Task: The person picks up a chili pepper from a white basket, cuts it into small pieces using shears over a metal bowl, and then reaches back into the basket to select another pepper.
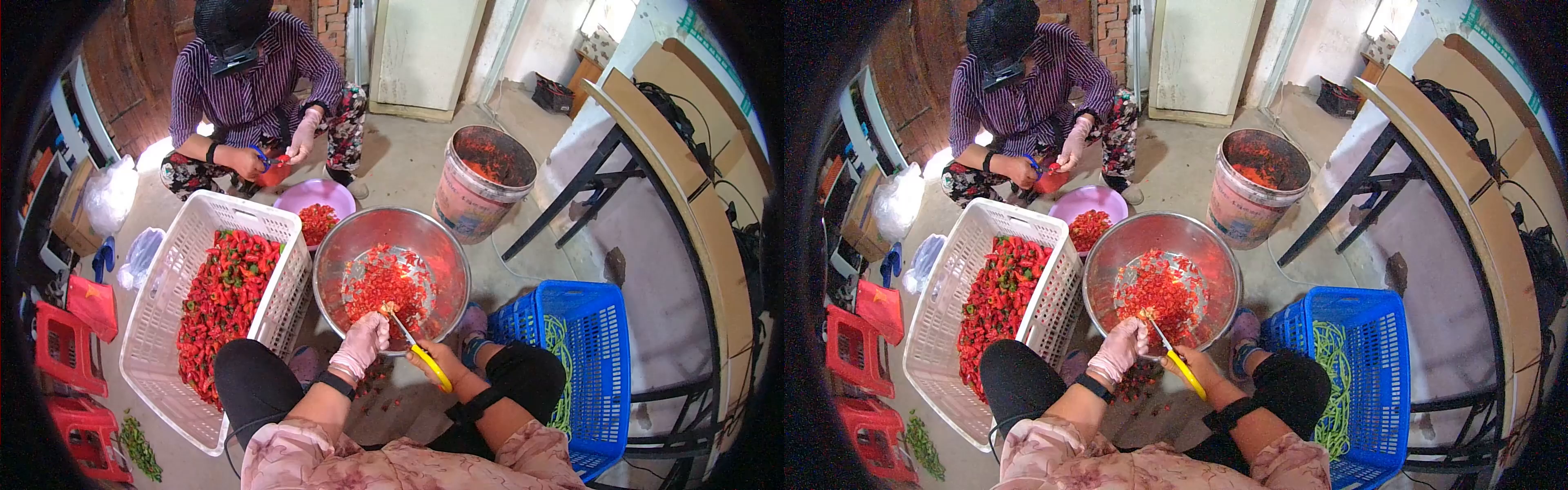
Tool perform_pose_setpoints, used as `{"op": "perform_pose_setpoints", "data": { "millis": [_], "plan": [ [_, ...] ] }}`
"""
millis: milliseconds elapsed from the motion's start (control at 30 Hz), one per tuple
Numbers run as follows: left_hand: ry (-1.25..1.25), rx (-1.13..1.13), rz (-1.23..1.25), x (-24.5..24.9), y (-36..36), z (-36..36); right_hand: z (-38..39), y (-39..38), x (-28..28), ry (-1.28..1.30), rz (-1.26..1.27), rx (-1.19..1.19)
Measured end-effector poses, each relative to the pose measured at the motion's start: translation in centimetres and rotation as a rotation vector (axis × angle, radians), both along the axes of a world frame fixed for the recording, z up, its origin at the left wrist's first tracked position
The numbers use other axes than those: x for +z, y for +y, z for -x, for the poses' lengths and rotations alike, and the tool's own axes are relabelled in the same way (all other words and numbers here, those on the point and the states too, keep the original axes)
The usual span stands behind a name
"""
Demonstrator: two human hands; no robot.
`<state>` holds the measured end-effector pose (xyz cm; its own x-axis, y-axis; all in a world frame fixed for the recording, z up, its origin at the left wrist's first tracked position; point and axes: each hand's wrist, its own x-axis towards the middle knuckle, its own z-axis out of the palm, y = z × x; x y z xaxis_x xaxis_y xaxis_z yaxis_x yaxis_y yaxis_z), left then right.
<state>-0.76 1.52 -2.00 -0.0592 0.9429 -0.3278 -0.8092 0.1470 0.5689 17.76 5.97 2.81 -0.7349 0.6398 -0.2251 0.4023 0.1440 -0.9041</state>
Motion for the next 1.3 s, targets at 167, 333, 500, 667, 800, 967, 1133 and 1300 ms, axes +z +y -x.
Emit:
{"op": "perform_pose_setpoints", "data": {
  "millis": [167,333,500,667,800,967,1133,1300],
  "plan": [
    [-0.190,0.052,0.010,0.2,0.0,0.3,0.0,0.2,0.7,-0.048,0.262,-0.065],
    [-0.215,-0.013,-0.036,-0.5,-0.2,0.4,-0.2,0.1,0.4,0.055,0.536,-0.004],
    [-0.180,-0.077,-0.042,-0.5,-0.3,0.3,-0.1,0.1,0.2,0.057,0.551,0.007],
    [-0.109,-0.081,-0.004,-0.1,-0.2,0.1,-0.2,0.0,-0.3,0.006,0.471,-0.001],
    [-0.208,-0.058,0.036,0.9,-0.2,0.3,0.0,0.1,0.4,-0.018,0.296,-0.034],
    [-0.366,-0.101,0.005,1.2,-0.3,0.7,0.0,0.3,0.5,0.106,0.512,-0.063],
    [-0.454,-0.166,0.061,0.5,-0.3,0.8,-0.1,0.1,-0.4,0.072,0.195,0.015],
    [-0.399,-0.163,0.103,1.4,-0.3,0.8,0.2,0.1,1.0,0.018,0.263,-0.106]
  ]
}}
